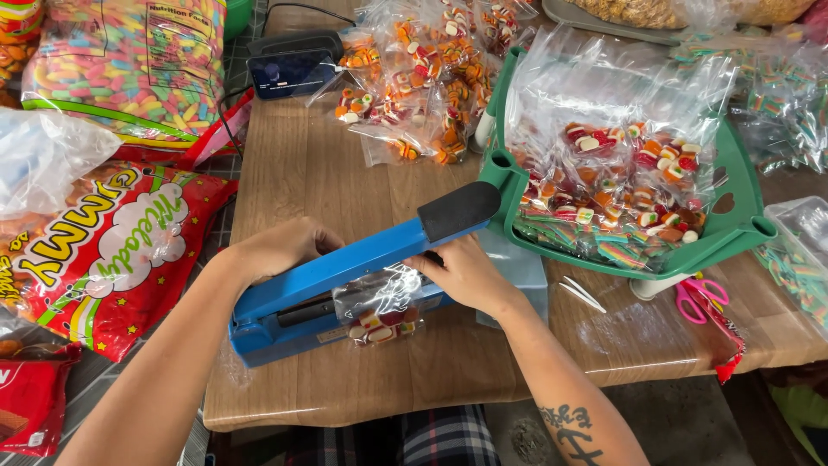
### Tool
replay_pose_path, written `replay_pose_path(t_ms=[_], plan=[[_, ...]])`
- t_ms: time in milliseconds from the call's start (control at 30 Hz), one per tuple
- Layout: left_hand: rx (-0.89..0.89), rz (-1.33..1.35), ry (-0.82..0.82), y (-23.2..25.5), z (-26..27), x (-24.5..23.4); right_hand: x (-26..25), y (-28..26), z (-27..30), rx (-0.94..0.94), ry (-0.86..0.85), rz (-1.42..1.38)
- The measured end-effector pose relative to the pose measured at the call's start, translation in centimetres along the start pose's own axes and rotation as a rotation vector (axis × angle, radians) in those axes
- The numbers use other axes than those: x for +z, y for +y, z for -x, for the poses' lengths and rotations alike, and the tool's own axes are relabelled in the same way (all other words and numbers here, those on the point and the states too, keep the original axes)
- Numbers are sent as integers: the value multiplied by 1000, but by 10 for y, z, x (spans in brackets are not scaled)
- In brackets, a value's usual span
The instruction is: Filling small plastic bags with various candies and sealing them using a manual heat sealer on a production table.
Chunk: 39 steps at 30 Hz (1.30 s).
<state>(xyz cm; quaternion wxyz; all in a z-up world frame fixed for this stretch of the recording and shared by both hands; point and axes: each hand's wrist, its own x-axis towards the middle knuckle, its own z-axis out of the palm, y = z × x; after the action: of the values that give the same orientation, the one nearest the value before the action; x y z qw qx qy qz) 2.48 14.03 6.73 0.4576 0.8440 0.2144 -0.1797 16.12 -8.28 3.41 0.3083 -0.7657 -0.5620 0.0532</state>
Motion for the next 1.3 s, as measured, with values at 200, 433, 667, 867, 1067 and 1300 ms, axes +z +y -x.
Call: replay_pose_path(t_ms=[200, 433, 667, 867, 1067, 1300], plan=[[18, -19, -8, -3, 0, 0, 6, -1, 0, 15, 41, -45], [45, 17, -4, 1, 3, -3, 15, 9, 0, -5, 99, 32], [54, -12, 20, 5, 19, -8, 5, 29, 10, -102, 195, -710], [66, 69, -8, -10, 4, -11, -5, 35, 6, -149, 458, -1125], [64, -19, -55, -23, -18, -6, 44, 83, 26, 32, 595, -844], [19, 46, -38, -22, -19, -5, 58, 105, 31, 30, 658, -732]])
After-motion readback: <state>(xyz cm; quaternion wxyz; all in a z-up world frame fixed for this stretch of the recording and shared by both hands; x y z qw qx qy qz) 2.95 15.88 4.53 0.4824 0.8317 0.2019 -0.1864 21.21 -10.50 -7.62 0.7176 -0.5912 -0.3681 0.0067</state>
